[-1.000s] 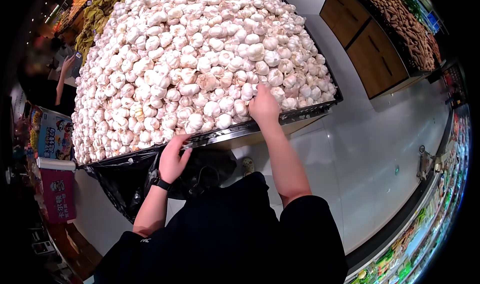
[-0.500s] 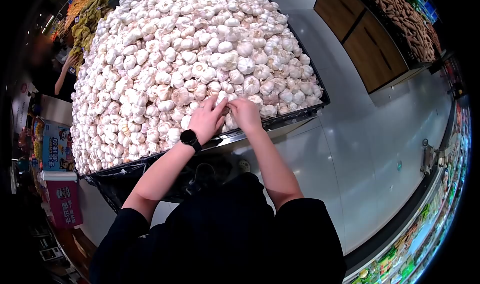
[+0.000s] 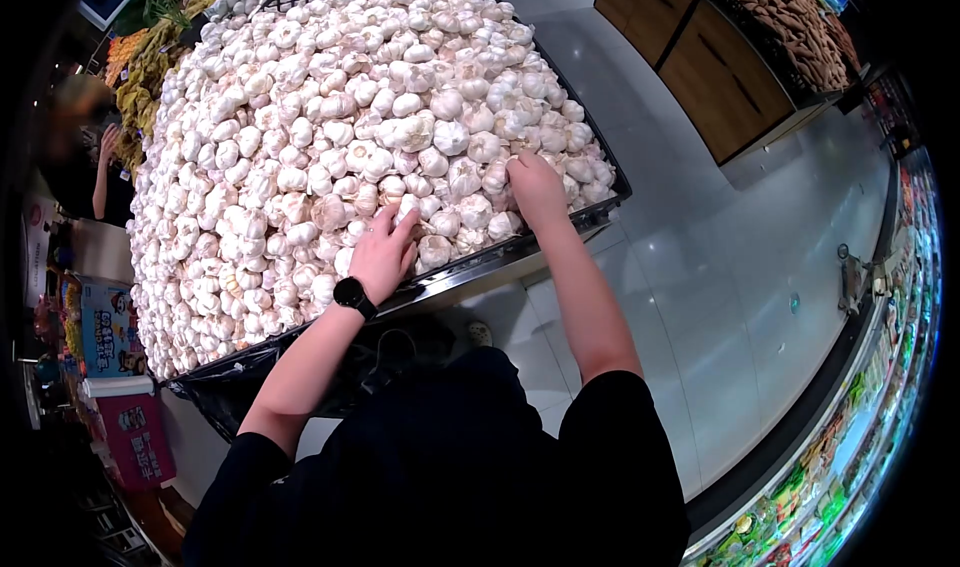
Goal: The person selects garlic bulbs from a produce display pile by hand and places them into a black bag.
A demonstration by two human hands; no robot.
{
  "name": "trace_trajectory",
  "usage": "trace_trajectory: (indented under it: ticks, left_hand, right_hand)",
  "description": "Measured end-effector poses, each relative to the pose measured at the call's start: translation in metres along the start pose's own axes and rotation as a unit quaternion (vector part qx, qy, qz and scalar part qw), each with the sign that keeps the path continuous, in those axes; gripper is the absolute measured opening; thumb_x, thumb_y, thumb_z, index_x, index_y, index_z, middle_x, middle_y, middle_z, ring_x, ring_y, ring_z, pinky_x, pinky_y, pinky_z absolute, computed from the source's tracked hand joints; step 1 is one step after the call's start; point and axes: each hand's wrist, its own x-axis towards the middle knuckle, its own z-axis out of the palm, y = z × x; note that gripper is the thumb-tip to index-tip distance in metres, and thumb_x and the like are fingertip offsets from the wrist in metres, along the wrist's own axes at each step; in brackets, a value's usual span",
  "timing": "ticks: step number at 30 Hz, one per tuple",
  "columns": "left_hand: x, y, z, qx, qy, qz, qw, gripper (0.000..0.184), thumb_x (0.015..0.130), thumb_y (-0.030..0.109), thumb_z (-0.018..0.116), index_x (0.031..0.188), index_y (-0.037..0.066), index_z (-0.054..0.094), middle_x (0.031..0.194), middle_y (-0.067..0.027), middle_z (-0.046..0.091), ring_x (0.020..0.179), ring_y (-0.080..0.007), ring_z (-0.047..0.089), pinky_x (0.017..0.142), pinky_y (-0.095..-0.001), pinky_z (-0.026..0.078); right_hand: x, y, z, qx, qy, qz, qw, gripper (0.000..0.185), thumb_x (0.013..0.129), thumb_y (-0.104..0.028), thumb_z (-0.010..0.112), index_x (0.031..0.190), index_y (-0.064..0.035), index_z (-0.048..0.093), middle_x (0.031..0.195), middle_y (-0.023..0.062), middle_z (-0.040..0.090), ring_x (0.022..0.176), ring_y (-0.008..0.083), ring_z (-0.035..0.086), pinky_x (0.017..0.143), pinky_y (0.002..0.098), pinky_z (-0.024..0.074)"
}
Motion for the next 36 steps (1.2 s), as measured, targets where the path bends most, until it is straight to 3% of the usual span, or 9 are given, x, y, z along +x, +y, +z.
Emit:
trace_trajectory:
  ticks: [2,4,6,8,10,12,18,31,36]
  left_hand:
    - [-0.001,0.001,0.001,-0.003,-0.013,-0.008,1.000,0.056,0.085,0.016,0.067,0.138,0.015,0.049,0.134,-0.0213,0.049,0.113,-0.0374,0.056,0.091,-0.0452,0.050]
    - [0.000,0.001,0.000,0.006,0.002,0.003,1.000,0.056,0.085,0.016,0.067,0.139,0.015,0.049,0.134,-0.0212,0.049,0.110,-0.0372,0.057,0.088,-0.0450,0.051]
    - [0.000,0.000,0.002,0.007,0.010,0.008,1.000,0.056,0.085,0.016,0.067,0.138,0.015,0.049,0.134,-0.0210,0.049,0.108,-0.0368,0.058,0.087,-0.0450,0.051]
    - [-0.001,-0.001,0.003,0.015,0.021,0.015,1.000,0.056,0.085,0.015,0.067,0.138,0.016,0.049,0.134,-0.0209,0.049,0.108,-0.0365,0.058,0.086,-0.0450,0.051]
    - [-0.001,0.002,0.001,0.013,0.014,0.004,1.000,0.056,0.085,0.015,0.067,0.138,0.016,0.049,0.134,-0.0210,0.049,0.108,-0.0365,0.058,0.086,-0.0449,0.051]
    - [-0.002,0.004,-0.001,0.012,0.006,-0.007,1.000,0.056,0.085,0.015,0.067,0.138,0.016,0.049,0.133,-0.0211,0.049,0.108,-0.0364,0.059,0.085,-0.0449,0.051]
    - [0.001,0.004,-0.001,0.044,0.028,0.021,0.998,0.057,0.085,0.015,0.068,0.138,0.015,0.048,0.135,-0.0214,0.048,0.100,-0.0362,0.062,0.083,-0.0444,0.053]
    - [-0.002,0.006,-0.001,0.022,0.047,0.011,0.999,0.045,0.088,0.012,0.063,0.132,0.016,0.053,0.133,-0.0199,0.050,0.109,-0.0360,0.060,0.082,-0.0441,0.054]
    - [-0.007,0.007,-0.007,0.005,0.018,0.007,1.000,0.052,0.086,0.009,0.064,0.136,0.013,0.050,0.136,-0.0232,0.048,0.116,-0.0382,0.055,0.091,-0.0451,0.051]
  right_hand:
    - [0.007,0.008,0.005,0.026,0.024,-0.047,0.998,0.004,0.080,-0.006,0.059,0.084,-0.0063,0.059,0.084,0.0104,0.056,0.080,0.0330,0.061,0.068,0.0435,0.0514]
    - [0.015,0.020,0.006,0.016,0.022,-0.041,0.999,0.007,0.082,-0.007,0.062,0.088,-0.0051,0.065,0.082,0.0102,0.062,0.073,0.0288,0.063,0.064,0.0387,0.0516]
    - [0.021,0.028,0.000,0.304,-0.013,0.136,0.943,0.012,0.084,-0.010,0.066,0.092,-0.0026,0.071,0.081,0.0107,0.069,0.070,0.0219,0.065,0.066,0.0340,0.0518]
    - [0.032,0.049,-0.013,0.402,0.016,0.260,0.878,0.016,0.084,-0.014,0.070,0.095,-0.0022,0.073,0.079,0.0111,0.071,0.070,0.0160,0.065,0.067,0.0303,0.0513]
    - [0.035,0.072,-0.039,0.228,0.098,0.251,0.936,0.016,0.084,-0.014,0.068,0.095,-0.0027,0.073,0.081,0.0128,0.072,0.072,0.0223,0.068,0.068,0.0347,0.0529]
    - [0.038,0.108,-0.048,-0.008,-0.009,0.243,0.970,0.018,0.083,-0.011,0.066,0.096,-0.0016,0.073,0.090,0.0152,0.073,0.082,0.0294,0.071,0.075,0.0383,0.0552]
    - [0.054,0.136,-0.016,-0.204,-0.218,0.221,0.929,0.022,0.088,-0.011,0.056,0.096,-0.0039,0.074,0.107,0.0196,0.071,0.100,0.0357,0.069,0.085,0.0450,0.0558]
    - [0.059,0.148,-0.021,-0.269,-0.293,0.112,0.911,0.017,0.082,-0.011,0.062,0.091,-0.0046,0.076,0.100,0.0180,0.072,0.096,0.0342,0.069,0.084,0.0447,0.0555]
    - [0.064,0.143,-0.022,-0.285,-0.305,0.121,0.901,0.019,0.081,-0.007,0.063,0.095,-0.0056,0.076,0.105,0.0163,0.072,0.099,0.0331,0.069,0.084,0.0433,0.0564]
